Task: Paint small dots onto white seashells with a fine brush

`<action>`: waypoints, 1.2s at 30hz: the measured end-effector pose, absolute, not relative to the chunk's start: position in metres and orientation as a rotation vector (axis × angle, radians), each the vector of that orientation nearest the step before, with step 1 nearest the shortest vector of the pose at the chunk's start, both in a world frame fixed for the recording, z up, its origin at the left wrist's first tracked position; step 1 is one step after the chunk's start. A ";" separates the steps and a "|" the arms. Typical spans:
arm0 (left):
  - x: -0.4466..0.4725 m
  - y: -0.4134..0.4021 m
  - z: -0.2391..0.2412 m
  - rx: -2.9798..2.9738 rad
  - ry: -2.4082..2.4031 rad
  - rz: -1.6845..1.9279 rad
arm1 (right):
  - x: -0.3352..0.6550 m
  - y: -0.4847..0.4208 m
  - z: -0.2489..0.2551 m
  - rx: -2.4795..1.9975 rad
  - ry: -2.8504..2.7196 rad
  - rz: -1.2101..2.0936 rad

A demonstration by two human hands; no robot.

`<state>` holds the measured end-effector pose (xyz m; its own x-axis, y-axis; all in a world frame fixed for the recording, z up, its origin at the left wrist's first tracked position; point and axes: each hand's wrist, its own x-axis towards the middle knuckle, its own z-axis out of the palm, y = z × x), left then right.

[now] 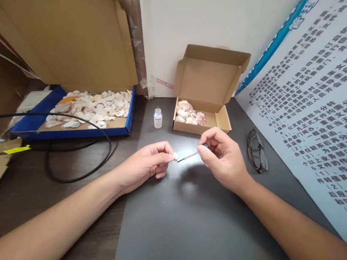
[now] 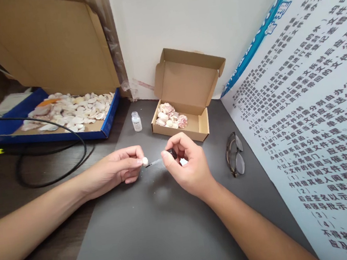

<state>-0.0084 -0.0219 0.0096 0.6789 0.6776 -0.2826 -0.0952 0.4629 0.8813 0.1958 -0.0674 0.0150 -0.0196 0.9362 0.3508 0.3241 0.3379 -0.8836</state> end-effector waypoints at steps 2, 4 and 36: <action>-0.008 -0.022 0.010 0.984 0.687 0.522 | 0.196 -0.068 0.015 -1.178 -1.570 0.741; -0.008 -0.022 0.009 0.982 0.691 0.521 | 0.195 -0.068 0.014 -1.217 -1.577 0.711; -0.010 -0.023 0.010 0.969 0.671 0.520 | 0.201 -0.066 0.017 -1.136 -1.543 0.735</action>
